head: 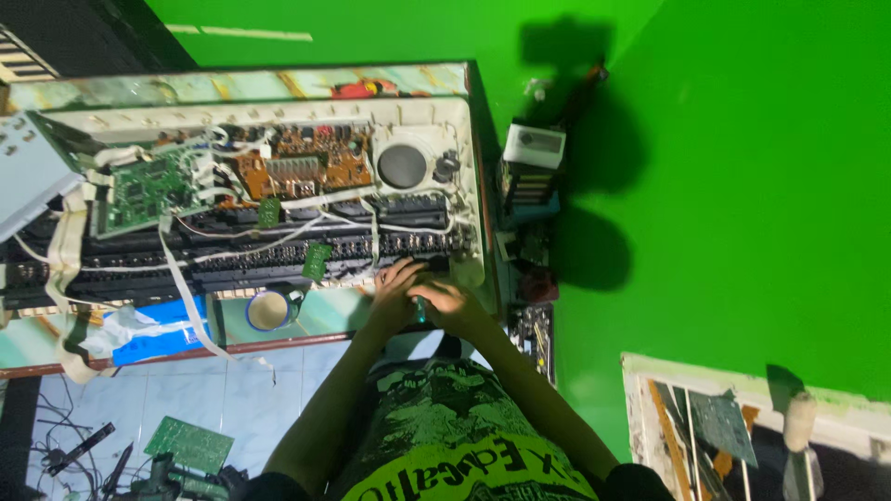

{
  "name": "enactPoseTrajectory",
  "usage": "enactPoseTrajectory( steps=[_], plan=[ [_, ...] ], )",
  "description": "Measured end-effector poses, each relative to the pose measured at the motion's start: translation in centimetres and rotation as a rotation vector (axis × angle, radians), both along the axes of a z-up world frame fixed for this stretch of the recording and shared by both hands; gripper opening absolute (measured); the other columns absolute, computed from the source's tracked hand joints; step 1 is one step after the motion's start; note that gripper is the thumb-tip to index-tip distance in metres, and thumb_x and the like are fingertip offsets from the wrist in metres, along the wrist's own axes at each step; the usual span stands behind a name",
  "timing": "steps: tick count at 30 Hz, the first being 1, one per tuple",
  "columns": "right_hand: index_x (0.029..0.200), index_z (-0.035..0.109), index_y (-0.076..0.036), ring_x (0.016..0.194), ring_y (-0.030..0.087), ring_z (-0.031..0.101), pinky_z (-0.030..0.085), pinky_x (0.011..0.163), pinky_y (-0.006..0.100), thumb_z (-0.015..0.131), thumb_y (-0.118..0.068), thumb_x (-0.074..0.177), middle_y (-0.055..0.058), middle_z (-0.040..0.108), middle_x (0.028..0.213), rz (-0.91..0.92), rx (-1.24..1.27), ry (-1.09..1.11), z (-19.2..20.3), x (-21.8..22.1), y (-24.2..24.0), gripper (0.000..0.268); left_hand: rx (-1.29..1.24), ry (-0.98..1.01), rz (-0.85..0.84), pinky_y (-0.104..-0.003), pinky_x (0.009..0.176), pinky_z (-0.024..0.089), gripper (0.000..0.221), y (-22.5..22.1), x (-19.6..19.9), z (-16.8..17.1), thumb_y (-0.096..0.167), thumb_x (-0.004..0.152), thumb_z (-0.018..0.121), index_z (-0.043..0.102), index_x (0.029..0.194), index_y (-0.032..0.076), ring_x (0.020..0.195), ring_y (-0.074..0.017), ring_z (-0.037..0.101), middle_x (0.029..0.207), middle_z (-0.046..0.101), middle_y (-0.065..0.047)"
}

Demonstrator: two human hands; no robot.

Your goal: The person manipulates internal electronic components, ribbon cables, and circuit boards inside an opened keyboard with their hands.

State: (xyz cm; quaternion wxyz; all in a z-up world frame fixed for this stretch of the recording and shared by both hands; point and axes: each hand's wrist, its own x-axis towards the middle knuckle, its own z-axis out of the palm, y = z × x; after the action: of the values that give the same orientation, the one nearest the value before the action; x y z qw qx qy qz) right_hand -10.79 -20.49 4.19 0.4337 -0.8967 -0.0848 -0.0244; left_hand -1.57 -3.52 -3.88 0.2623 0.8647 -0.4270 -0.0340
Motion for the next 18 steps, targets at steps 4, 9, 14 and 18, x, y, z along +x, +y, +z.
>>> enactPoseTrajectory(
  steps=[4,9,14,18],
  plan=[
    [0.121,0.065,-0.016,0.097,0.028,0.075,0.060,0.082,0.040,0.054,-0.020,0.098,0.009,0.075,0.114,-0.011,0.013,0.072,2.0,0.2,0.2,0.026,-0.178,-0.016,-0.010,-0.051,0.109,0.032,0.050,0.3,-0.1,0.3,0.012,0.076,0.079,0.066,0.125,0.012,0.141,-0.0289,0.043,0.143,0.059,-0.004],
    [0.121,0.064,-0.008,0.095,0.032,0.072,0.059,0.080,0.042,0.057,-0.024,0.104,0.017,0.071,0.115,0.033,0.097,-0.198,3.8,-0.1,-0.5,0.025,-0.213,-0.030,0.014,-0.047,0.110,0.036,0.047,0.5,-0.2,0.3,0.009,0.078,0.077,0.067,0.124,0.011,0.142,-0.0261,0.047,0.142,0.061,-0.001],
    [0.111,0.067,-0.011,0.085,0.024,0.075,0.063,0.076,0.035,0.061,-0.022,0.104,0.011,0.074,0.103,0.063,0.041,-0.041,1.6,0.3,-0.5,0.014,-0.167,0.042,0.043,-0.049,0.106,0.034,0.058,-0.1,-0.5,1.8,0.009,0.071,0.079,0.066,0.128,0.012,0.137,-0.0287,0.048,0.140,0.060,-0.004],
    [0.110,0.072,-0.013,0.085,0.029,0.076,0.062,0.072,0.037,0.068,-0.021,0.097,0.015,0.076,0.114,0.016,-0.091,-0.267,1.4,0.7,-0.4,0.016,-0.156,0.003,0.128,-0.049,0.102,0.034,0.062,-0.8,-0.7,2.6,0.011,0.070,0.078,0.065,0.130,0.015,0.133,-0.0257,0.051,0.138,0.062,-0.001]
  ],
)
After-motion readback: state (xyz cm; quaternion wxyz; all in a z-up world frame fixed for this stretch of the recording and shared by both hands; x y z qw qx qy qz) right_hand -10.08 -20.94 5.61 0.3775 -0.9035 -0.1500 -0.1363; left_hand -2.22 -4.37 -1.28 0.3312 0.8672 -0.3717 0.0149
